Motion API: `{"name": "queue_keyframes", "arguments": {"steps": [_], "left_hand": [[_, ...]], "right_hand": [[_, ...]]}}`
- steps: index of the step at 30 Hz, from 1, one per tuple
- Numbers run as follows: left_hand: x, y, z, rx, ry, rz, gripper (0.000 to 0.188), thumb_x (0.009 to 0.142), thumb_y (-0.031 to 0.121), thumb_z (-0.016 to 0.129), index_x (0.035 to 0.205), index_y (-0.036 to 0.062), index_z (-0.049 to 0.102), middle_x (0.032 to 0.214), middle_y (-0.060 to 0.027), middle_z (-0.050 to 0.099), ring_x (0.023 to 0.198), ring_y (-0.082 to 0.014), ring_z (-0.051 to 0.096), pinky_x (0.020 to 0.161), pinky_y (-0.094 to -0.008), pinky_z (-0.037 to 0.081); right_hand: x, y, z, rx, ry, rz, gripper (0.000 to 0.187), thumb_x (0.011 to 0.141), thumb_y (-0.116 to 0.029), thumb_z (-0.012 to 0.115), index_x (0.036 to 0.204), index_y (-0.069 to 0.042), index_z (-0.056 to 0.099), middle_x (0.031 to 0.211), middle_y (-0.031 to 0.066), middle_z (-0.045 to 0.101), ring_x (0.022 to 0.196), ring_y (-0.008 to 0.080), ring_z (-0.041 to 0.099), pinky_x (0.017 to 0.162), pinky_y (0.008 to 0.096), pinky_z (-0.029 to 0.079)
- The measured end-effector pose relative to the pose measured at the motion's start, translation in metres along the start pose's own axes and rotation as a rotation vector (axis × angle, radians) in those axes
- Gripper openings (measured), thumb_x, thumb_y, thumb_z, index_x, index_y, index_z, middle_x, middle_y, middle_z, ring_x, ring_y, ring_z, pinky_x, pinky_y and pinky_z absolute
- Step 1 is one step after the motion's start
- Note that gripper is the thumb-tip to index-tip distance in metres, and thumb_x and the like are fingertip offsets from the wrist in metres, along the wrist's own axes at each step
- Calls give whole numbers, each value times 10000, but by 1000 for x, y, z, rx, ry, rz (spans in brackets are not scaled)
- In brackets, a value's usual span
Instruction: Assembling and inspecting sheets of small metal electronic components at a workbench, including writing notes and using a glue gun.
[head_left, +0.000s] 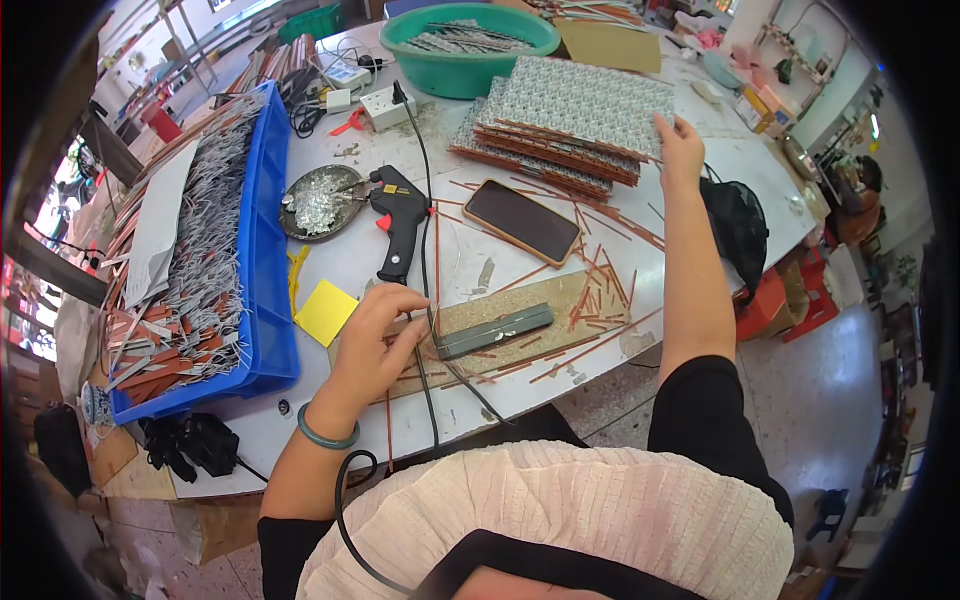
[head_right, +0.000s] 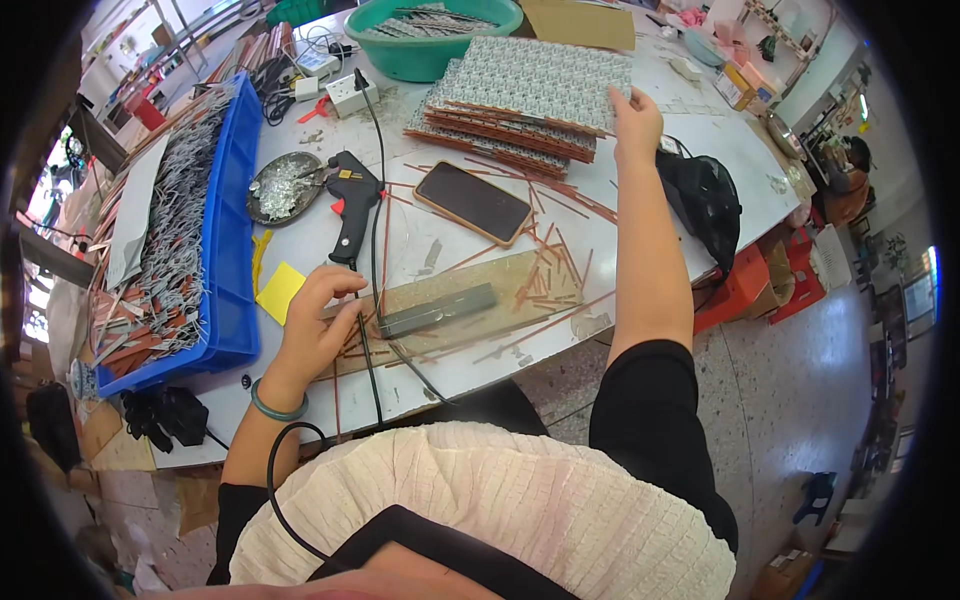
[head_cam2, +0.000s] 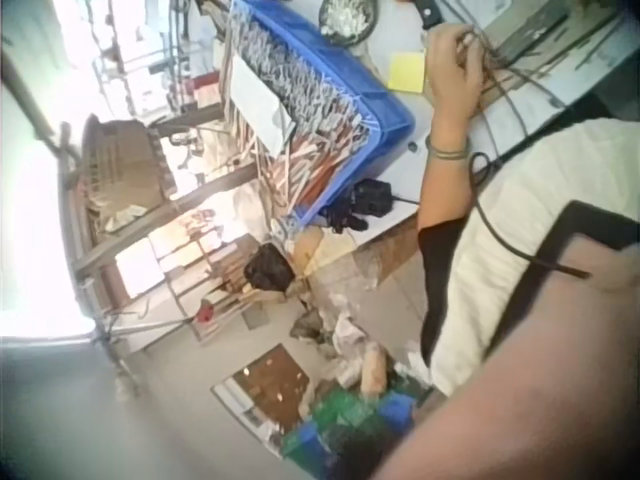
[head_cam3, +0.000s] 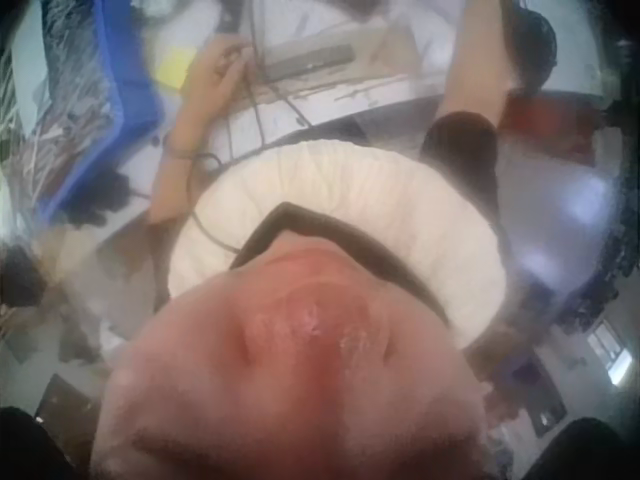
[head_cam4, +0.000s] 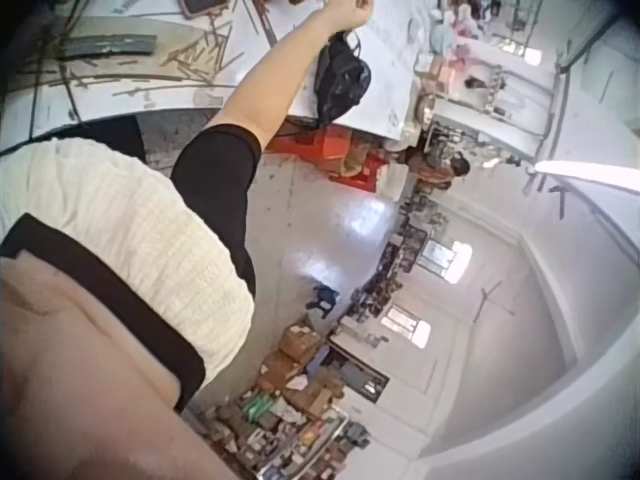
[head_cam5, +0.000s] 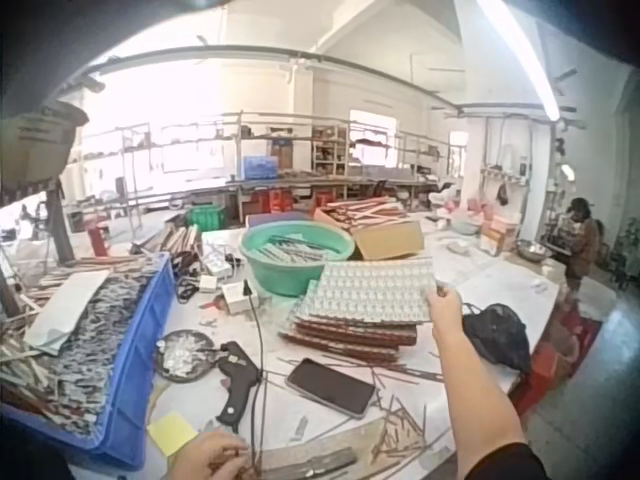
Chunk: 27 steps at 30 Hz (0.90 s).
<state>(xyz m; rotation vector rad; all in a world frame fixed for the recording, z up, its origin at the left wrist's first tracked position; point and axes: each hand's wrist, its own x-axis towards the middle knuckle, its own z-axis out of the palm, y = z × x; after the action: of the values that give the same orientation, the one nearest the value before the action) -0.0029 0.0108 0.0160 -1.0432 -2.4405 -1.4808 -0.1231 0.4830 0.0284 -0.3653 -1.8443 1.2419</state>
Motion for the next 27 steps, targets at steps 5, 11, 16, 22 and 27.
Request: {"name": "queue_keyframes", "arguments": {"steps": [5, 11, 16, 22, 27], "left_hand": [[-4, -5, -14, 115, 48, -7, 222, 790, 22, 589, 1011, 2, 581, 1001, -115, 563, 892, -213, 577, 801, -313, 462], [0, -2, -24, -1245, 340, -197, 420, 931, 171, 470, 1294, -25, 389, 1162, -92, 531, 1086, -176, 508, 939, -304, 392], [-2, 10, -28, -1212, 449, -272, 415, 961, 220, 424, 1300, -17, 396, 1093, -60, 561, 996, -122, 537, 846, -246, 422], [-15, -12, -25, -1070, 362, -343, 390, 958, 241, 447, 1282, 24, 449, 961, 21, 587, 732, -10, 472, 613, -172, 368], [-11, -16, -25, -1108, 383, -354, 390, 961, 214, 434, 1297, 15, 419, 1078, -21, 580, 899, -59, 530, 742, -204, 417]], "right_hand": [[-37, -62, 2, 687, -124, -14, 345, 843, -71, 603, 1148, 41, 485, 1007, 107, 608, 882, 162, 599, 777, 262, 477], [-125, -116, 36, 816, -508, 110, 333, 837, -4, 569, 1151, 36, 467, 1043, 114, 597, 930, 157, 587, 821, 286, 464], [-160, -104, 54, 816, -551, 133, 335, 862, -45, 536, 1187, 5, 467, 1127, 102, 566, 1010, 177, 560, 887, 312, 445], [-159, -86, 65, 869, -640, 239, 344, 900, -102, 485, 1230, -11, 446, 1168, 106, 552, 1041, 205, 554, 907, 344, 448], [-156, -89, 60, 1069, -638, 477, 393, 954, -276, 396, 1252, -26, 452, 1194, 109, 549, 1048, 248, 559, 896, 388, 456]]}}
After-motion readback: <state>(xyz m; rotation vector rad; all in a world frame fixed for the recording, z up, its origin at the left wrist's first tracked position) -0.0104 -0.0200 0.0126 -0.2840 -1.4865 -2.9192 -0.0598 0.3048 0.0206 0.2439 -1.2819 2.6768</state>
